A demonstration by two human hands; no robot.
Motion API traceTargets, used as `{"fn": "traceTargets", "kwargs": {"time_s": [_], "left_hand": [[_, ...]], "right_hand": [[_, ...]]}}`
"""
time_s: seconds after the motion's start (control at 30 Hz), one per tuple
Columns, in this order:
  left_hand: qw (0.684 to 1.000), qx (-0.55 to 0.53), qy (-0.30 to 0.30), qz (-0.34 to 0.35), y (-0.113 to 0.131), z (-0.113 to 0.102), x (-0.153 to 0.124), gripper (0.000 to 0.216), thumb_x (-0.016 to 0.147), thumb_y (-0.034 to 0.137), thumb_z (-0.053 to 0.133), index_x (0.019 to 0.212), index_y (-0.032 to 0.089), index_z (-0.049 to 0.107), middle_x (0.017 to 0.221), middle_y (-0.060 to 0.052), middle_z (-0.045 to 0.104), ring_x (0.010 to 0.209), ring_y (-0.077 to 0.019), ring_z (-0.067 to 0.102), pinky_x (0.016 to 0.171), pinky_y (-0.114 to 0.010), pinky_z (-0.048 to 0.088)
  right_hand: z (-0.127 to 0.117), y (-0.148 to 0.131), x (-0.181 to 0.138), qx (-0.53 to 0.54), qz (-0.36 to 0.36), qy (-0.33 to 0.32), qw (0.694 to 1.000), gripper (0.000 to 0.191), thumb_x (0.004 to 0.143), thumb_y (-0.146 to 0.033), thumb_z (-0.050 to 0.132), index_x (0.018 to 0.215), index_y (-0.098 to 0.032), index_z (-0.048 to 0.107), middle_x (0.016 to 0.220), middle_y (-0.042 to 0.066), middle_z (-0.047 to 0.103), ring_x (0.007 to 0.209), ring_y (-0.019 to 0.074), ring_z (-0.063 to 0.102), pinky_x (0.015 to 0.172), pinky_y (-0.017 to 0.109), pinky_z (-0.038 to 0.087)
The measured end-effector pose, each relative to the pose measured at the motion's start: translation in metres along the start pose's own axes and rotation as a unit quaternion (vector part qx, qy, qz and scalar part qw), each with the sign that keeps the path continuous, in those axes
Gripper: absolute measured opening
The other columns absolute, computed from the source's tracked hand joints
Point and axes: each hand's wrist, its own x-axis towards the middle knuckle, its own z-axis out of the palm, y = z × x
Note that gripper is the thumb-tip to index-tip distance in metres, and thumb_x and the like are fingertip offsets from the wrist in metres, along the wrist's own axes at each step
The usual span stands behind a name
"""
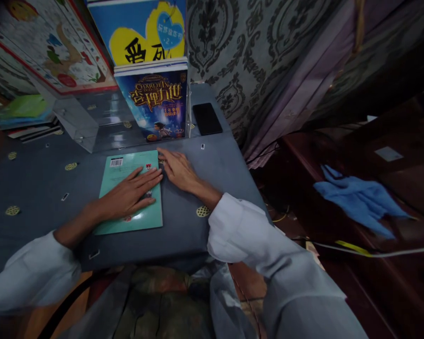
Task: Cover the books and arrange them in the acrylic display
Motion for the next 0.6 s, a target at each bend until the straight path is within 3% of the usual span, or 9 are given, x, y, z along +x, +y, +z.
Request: {"fn": "traceTargets", "kwargs": {"time_s": [0.2, 0.37, 0.5, 0.6], "left_hand": [[0.998, -0.025, -0.046, 0.035, 0.039, 0.006, -0.022, 0.066, 0.105, 0.056, 0.030, 0.162, 0.025, 0.018, 0.166, -0.006, 0.025, 0.156, -0.0219, 0.018, 0.129, -0.047, 0.000], [0.995, -0.057, -0.049, 0.072, 0.064, 0.006, -0.033, 0.068, 0.105, 0.052, 0.035, 0.162, 0.021, 0.016, 0.164, -0.008, 0.030, 0.155, -0.0197, 0.020, 0.129, -0.047, -0.003], [0.991, -0.109, -0.040, 0.067, 0.067, 0.000, -0.036, 0.067, 0.104, 0.052, 0.038, 0.162, 0.023, 0.017, 0.163, -0.006, 0.034, 0.155, -0.0204, 0.023, 0.130, -0.048, 0.002], [0.985, -0.161, -0.032, 0.056, 0.053, -0.004, -0.037, 0.063, 0.104, 0.054, 0.035, 0.160, 0.025, 0.026, 0.163, -0.005, 0.034, 0.153, -0.0191, 0.028, 0.130, -0.044, 0.011]], "right_hand": [[-0.001, 0.000, -0.001, 0.007, -0.010, 0.002, 1.000, 0.049, 0.096, -0.018, 0.039, 0.144, -0.017, 0.048, 0.128, 0.013, 0.071, 0.126, 0.0266, 0.061, 0.109, 0.052, 0.044], [0.000, 0.004, -0.004, -0.009, -0.021, 0.024, 0.999, 0.046, 0.097, -0.021, 0.041, 0.141, -0.022, 0.053, 0.128, 0.011, 0.071, 0.120, 0.0273, 0.065, 0.105, 0.054, 0.049], [0.001, 0.009, -0.005, -0.033, -0.032, 0.025, 0.999, 0.041, 0.099, -0.026, 0.043, 0.137, -0.024, 0.058, 0.133, 0.010, 0.068, 0.126, 0.0275, 0.062, 0.106, 0.053, 0.050], [0.002, 0.008, -0.004, -0.056, -0.033, 0.024, 0.998, 0.039, 0.100, -0.030, 0.043, 0.134, -0.022, 0.062, 0.138, 0.014, 0.065, 0.132, 0.0296, 0.059, 0.109, 0.057, 0.047]]}}
